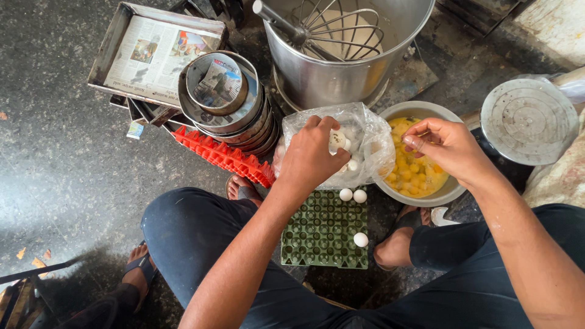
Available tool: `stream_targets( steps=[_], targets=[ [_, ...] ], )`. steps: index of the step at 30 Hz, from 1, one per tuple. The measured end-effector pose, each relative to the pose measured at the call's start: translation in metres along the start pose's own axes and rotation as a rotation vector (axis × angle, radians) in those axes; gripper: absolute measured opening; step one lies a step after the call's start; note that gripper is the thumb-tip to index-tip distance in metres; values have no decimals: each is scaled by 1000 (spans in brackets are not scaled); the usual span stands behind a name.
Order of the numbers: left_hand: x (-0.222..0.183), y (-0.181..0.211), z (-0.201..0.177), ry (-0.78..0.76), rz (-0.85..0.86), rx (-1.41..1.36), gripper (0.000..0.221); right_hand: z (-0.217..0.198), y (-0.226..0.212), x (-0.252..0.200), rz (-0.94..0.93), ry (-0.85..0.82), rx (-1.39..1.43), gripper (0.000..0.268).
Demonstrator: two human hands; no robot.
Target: The person cracks eggs into a bowl by hand, placing the eggshells into a plastic bag and discarding unusable eggs into a tray.
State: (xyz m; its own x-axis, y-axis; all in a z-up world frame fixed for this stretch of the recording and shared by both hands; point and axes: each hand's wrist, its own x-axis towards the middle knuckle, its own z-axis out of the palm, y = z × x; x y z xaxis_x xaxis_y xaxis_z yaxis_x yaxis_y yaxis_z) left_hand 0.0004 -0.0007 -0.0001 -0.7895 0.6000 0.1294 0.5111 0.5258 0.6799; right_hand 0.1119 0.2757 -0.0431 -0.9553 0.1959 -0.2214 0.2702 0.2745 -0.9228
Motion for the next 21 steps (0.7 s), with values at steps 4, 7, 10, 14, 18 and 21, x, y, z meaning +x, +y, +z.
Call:
stream_targets(
  steps=[4, 7, 10, 14, 18, 21],
  targets=[
    [0, 0, 1, 8, 16, -5, 45, 2, -3, -1, 17, 2, 18, 22],
    [0, -2, 1, 8, 17, -5, 45, 3, -2, -1, 4, 0, 28, 23],
    [-1, -2, 2, 15, 23, -3, 45, 5, -1, -2, 7, -12, 34, 24],
    [-2, -1, 2, 32, 61, -2, 45, 12, 3, 0, 87, 10, 14, 24],
    [0, 10, 1, 45, 95, -49, 45, 19, -2, 4, 107, -53, 127, 31],
    [6, 28, 6, 45, 95, -118, 41, 30, -18, -1, 136, -79, 369, 37]
  ],
)
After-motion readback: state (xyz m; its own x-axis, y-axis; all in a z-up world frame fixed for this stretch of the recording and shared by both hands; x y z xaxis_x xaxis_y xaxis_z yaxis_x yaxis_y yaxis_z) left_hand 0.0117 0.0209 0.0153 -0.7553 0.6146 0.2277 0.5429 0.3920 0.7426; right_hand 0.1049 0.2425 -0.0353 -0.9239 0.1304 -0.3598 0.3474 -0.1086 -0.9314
